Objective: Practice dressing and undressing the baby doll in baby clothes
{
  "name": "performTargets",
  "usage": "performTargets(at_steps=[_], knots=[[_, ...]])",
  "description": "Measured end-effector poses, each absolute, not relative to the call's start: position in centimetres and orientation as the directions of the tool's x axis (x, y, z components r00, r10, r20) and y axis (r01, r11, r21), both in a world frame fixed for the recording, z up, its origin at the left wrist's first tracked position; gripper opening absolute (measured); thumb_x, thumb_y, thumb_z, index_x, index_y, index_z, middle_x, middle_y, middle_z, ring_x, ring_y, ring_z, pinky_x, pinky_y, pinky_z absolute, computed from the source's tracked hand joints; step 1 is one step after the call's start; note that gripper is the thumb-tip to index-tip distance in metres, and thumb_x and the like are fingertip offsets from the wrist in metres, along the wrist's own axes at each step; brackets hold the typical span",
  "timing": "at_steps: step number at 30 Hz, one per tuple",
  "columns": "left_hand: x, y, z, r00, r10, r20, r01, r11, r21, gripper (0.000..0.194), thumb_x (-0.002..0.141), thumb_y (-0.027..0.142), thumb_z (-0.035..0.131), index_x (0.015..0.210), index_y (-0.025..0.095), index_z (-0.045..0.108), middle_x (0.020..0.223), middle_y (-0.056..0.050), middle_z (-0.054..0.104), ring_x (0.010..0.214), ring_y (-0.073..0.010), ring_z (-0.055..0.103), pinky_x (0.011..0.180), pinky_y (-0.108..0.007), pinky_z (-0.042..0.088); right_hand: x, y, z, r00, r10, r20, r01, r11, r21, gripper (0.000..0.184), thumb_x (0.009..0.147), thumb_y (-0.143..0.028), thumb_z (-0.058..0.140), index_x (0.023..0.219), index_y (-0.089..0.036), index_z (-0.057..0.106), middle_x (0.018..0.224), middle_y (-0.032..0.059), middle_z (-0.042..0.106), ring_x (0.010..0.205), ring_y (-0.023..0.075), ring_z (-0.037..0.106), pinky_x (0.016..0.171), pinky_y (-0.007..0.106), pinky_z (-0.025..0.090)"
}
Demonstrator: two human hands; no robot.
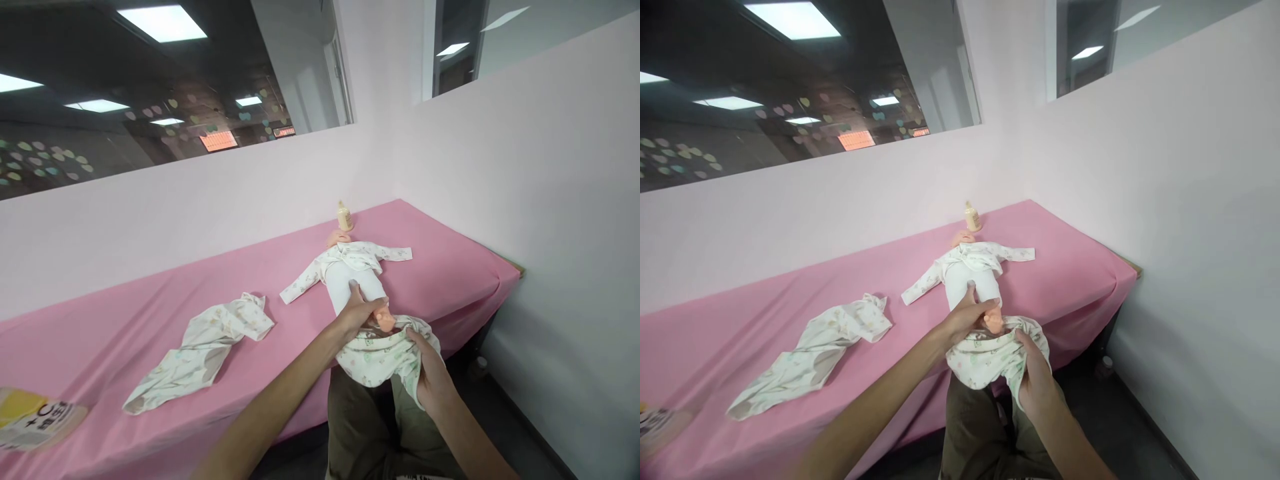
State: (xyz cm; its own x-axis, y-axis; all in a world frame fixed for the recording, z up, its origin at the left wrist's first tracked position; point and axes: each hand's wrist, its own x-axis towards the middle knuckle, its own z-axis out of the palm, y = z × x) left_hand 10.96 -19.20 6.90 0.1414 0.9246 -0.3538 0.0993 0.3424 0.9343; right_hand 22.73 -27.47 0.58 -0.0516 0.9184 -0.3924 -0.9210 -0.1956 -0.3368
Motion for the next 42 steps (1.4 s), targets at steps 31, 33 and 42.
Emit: performTargets(at_steps=[31, 33, 42], knots=[[11.2, -27.4, 6.3, 0.442, 0.897, -0.009, 0.872, -0.427, 0.238, 0.040, 0.090, 0.021, 0.039, 0.129, 0.020, 0.046, 0.139, -0.011, 0.045, 0.120, -0.0289, 0.049, 0.091, -0.041, 0.045, 20.7, -25.4, 3.2, -0.029, 0.961, -0.274, -0.812, -0.182, -0.555, 0.033, 0.068, -0.042, 0.078, 0.082, -0.019, 0.059, 0.071, 0.0005, 0.068, 0.071, 0.0175, 0.067, 0.061, 0.026, 0.053], [11.3, -26.9, 6.2, 0.502, 0.865, -0.017, 0.860, -0.497, 0.114, 0.032, 0.091, 0.017, 0.034, 0.116, 0.018, 0.054, 0.132, -0.013, 0.050, 0.121, -0.0292, 0.048, 0.085, -0.039, 0.046, 20.7, -25.3, 3.1, -0.032, 0.972, -0.234, -0.798, -0.166, -0.580, 0.034, 0.068, -0.044, 0.078, 0.078, -0.019, 0.058, 0.069, 0.0007, 0.067, 0.071, 0.0175, 0.066, 0.061, 0.026, 0.052], [10.6, -24.6, 5.8, 0.380, 0.922, 0.074, 0.858, -0.381, 0.345, 0.022, 0.094, 0.019, 0.032, 0.095, 0.018, 0.053, 0.085, -0.006, 0.064, 0.076, -0.0194, 0.060, 0.066, -0.028, 0.038, 20.6, -25.2, 2.4, -0.107, 0.975, -0.193, -0.815, -0.197, -0.545, 0.032, 0.067, -0.040, 0.078, 0.074, -0.020, 0.054, 0.067, -0.0030, 0.060, 0.068, 0.0139, 0.062, 0.064, 0.026, 0.052]])
